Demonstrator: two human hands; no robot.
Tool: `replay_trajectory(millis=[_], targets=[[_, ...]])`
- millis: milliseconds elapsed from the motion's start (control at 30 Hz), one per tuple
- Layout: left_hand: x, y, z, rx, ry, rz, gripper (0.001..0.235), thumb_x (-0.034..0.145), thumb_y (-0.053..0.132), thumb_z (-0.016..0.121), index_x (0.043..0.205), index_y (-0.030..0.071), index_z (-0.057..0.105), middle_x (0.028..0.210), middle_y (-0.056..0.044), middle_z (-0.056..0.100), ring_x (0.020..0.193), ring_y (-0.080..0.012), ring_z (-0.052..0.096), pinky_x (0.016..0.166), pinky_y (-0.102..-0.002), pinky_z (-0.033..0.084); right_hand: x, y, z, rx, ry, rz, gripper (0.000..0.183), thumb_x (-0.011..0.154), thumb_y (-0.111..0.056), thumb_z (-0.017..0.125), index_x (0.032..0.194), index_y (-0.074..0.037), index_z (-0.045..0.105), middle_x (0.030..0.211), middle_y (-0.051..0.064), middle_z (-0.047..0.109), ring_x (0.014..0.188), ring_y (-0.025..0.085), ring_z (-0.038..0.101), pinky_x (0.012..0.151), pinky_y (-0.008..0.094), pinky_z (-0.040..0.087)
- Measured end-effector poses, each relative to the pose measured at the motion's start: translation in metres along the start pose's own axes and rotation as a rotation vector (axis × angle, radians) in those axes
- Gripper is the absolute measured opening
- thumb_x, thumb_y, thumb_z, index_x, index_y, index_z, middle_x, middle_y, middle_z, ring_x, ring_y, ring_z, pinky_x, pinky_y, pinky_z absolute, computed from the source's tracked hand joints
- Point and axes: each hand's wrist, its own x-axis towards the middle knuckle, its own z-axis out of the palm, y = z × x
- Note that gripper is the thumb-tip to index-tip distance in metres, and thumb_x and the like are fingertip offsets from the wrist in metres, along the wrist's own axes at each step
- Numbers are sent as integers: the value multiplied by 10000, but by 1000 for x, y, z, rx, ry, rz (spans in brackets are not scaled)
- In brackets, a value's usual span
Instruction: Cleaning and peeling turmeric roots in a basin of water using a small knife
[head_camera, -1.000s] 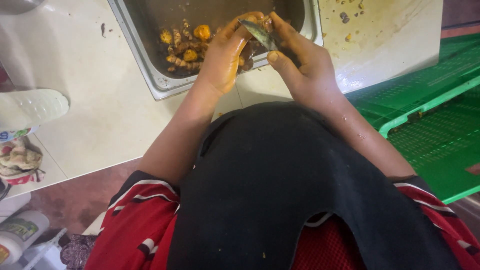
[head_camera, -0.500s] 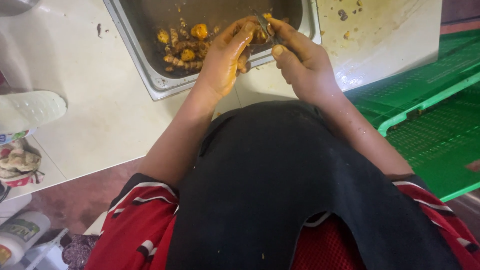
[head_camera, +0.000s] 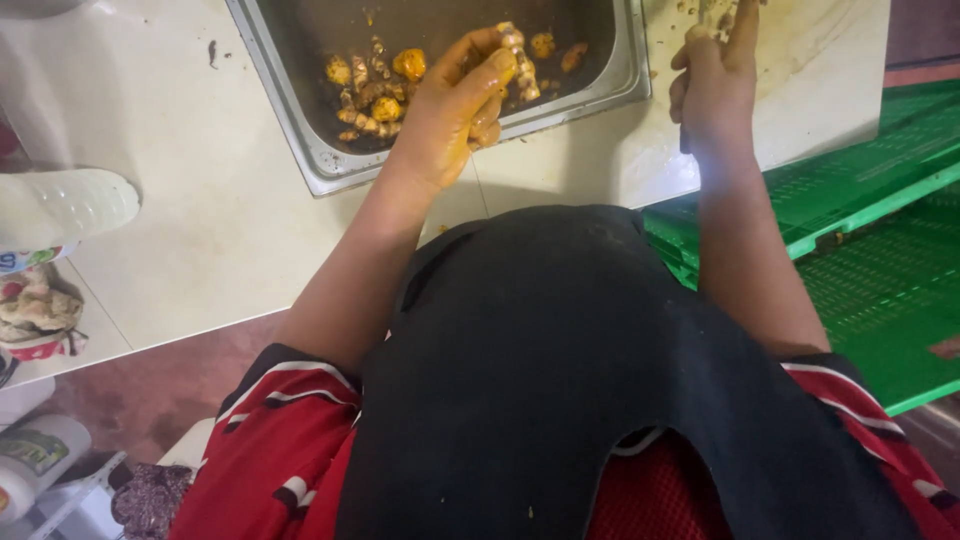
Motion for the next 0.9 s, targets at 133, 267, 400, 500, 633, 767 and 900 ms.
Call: replay_trajectory(millis=[133,267,400,500,633,767,900], targets=[[-1,-1,-1,-9,-24,-2,454,996,292,703,1397,94,622,848,13,583,558,-40,406,482,-198,315,-24,-17,12,87,-148,-142,655,941,-79,481,1593,-132,436,664,-35,437,473,64,397,371,224,306],[-1,-5,2,-28,-22,-23,492,963,355,731,1379,107,642,928,69,598,574,-42,367,486,-209,258,-64,-45,21,50,-372,-312,511,1057,-89,483,1556,-85,374,854,52,525,549,114,460,447,239,390],[4,-16,3,-66,-71,23,415,963,311,767,1318,121,669,854,-15,626,574,-77,463,448,-220,265,-91,-73,28,-3,-568,-386,555,1066,-236,526,1582,-100,372,863,68,584,637,105,485,549,240,441],[4,-18,10,-124,-78,19,381,983,303,749,1316,132,679,762,7,511,569,-80,423,426,-216,249,-93,-72,33,71,-630,-372,544,1081,-248,519,1581,-96,367,840,69,550,598,103,454,542,237,426],[5,-22,11,-224,-70,-34,270,968,301,755,1176,141,691,686,25,420,530,-78,371,441,-217,260,-89,-60,36,153,-626,-371,504,1096,-203,528,1562,-65,396,842,65,535,574,100,451,521,226,413],[6,-25,7,-284,-168,-21,255,970,283,775,1162,134,698,692,38,456,538,-51,376,456,-191,295,-89,-59,36,152,-607,-389,505,1096,-192,532,1567,-58,411,765,31,479,601,98,446,540,235,412],[2,-19,12,-218,-125,-36,217,941,309,764,1052,140,683,766,24,555,502,-50,401,438,-214,301,-88,-60,34,121,-611,-380,468,1095,-160,497,1543,-44,433,722,5,431,578,89,409,539,227,374]])
